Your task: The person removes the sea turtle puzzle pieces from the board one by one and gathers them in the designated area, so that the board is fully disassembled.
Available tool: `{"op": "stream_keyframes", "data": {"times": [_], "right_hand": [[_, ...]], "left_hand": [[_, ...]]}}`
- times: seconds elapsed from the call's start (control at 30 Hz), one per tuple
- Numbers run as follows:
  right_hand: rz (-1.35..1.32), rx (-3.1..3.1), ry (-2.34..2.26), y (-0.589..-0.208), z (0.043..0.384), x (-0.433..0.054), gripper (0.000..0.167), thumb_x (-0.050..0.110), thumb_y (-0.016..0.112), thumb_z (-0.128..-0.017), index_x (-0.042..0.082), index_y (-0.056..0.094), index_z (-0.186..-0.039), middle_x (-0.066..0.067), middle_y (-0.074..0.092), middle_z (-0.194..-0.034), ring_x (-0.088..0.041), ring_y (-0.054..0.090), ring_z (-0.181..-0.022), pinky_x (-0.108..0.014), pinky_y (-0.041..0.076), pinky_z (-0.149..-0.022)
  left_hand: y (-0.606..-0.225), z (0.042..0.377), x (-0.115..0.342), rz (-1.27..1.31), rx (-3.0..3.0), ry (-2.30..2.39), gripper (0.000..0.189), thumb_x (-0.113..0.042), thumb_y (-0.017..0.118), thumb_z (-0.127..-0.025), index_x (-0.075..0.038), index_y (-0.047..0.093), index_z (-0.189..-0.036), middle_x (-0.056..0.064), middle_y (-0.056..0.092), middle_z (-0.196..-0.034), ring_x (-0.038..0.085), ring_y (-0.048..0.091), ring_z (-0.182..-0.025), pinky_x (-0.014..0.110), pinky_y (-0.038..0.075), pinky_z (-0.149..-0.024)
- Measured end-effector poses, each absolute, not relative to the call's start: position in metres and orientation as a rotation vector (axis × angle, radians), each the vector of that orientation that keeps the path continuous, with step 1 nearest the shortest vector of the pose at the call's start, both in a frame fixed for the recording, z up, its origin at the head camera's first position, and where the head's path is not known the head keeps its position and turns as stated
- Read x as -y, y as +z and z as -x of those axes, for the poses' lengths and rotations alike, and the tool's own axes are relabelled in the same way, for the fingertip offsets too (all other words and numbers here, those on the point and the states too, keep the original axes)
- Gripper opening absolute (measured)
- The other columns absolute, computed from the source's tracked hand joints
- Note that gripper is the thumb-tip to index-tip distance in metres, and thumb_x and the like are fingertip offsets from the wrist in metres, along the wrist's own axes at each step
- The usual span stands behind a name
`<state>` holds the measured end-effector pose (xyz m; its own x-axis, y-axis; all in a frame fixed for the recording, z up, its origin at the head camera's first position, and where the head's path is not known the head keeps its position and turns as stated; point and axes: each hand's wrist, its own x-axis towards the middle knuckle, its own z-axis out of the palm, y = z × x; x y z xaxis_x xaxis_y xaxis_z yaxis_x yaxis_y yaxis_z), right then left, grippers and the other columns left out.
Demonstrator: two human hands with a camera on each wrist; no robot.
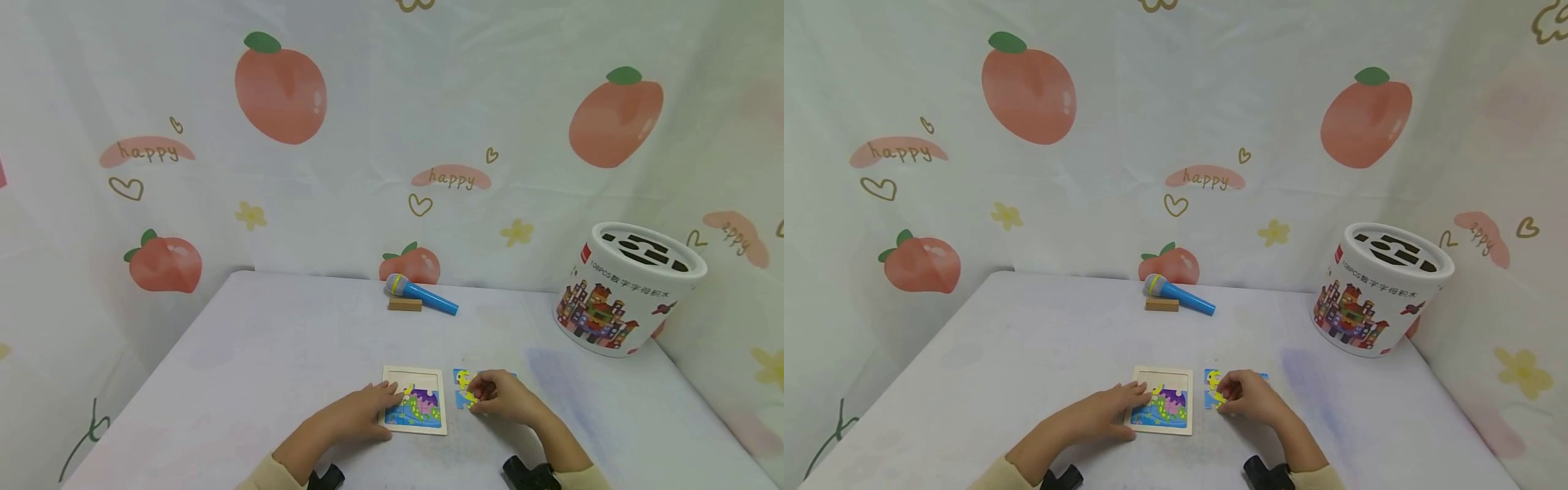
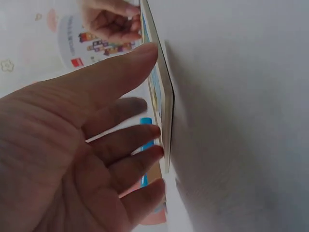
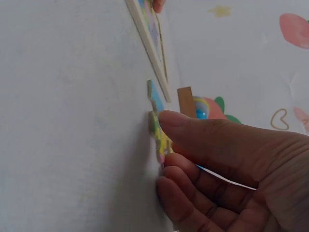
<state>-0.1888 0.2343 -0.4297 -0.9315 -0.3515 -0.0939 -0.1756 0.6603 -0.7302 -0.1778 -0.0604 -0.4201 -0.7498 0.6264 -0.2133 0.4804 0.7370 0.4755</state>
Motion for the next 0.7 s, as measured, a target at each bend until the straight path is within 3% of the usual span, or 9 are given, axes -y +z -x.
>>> {"op": "stream_keyframes", "data": {"times": [0.23, 0.47, 0.7], "right_hand": [[0.474, -2.684, -1.111, -0.42, 0.192, -0.229, 0.023, 0.009, 0.077, -0.073, -0.001, 0.065, -0.09, -0.003, 0.06, -0.078, -0.01, 0.05, -0.069, -0.019, 0.046, -0.059], [0.612, -2.668, -1.093, -0.417, 0.199, -0.209, 0.024, 0.011, 0.076, -0.076, -0.001, 0.066, -0.093, -0.004, 0.063, -0.082, -0.006, 0.052, -0.071, -0.018, 0.047, -0.061], [0.65, -2.63, -1.071, -0.415, 0.21, -0.179, 0.025, 0.01, 0.075, -0.076, 0.0, 0.067, -0.097, -0.003, 0.059, -0.082, -0.01, 0.051, -0.073, -0.016, 0.046, -0.061]], "left_hand": [[-0.421, 0.165, 0.06, -0.913, -2.573, 0.546, 0.05, -0.031, 0.07, -0.081, -0.028, 0.056, -0.129, 0.002, 0.046, -0.143, 0.023, 0.044, -0.132, 0.041, 0.04, -0.105], [-0.419, 0.158, 0.06, -0.938, -2.563, 0.503, 0.048, -0.034, 0.068, -0.082, -0.031, 0.056, -0.129, 0.007, 0.041, -0.146, 0.025, 0.039, -0.135, 0.04, 0.039, -0.105], [-0.419, 0.158, 0.06, -0.99, -2.56, 0.485, 0.048, -0.035, 0.067, -0.083, -0.029, 0.057, -0.129, 0.009, 0.04, -0.147, 0.026, 0.038, -0.136, 0.04, 0.04, -0.105]]}}
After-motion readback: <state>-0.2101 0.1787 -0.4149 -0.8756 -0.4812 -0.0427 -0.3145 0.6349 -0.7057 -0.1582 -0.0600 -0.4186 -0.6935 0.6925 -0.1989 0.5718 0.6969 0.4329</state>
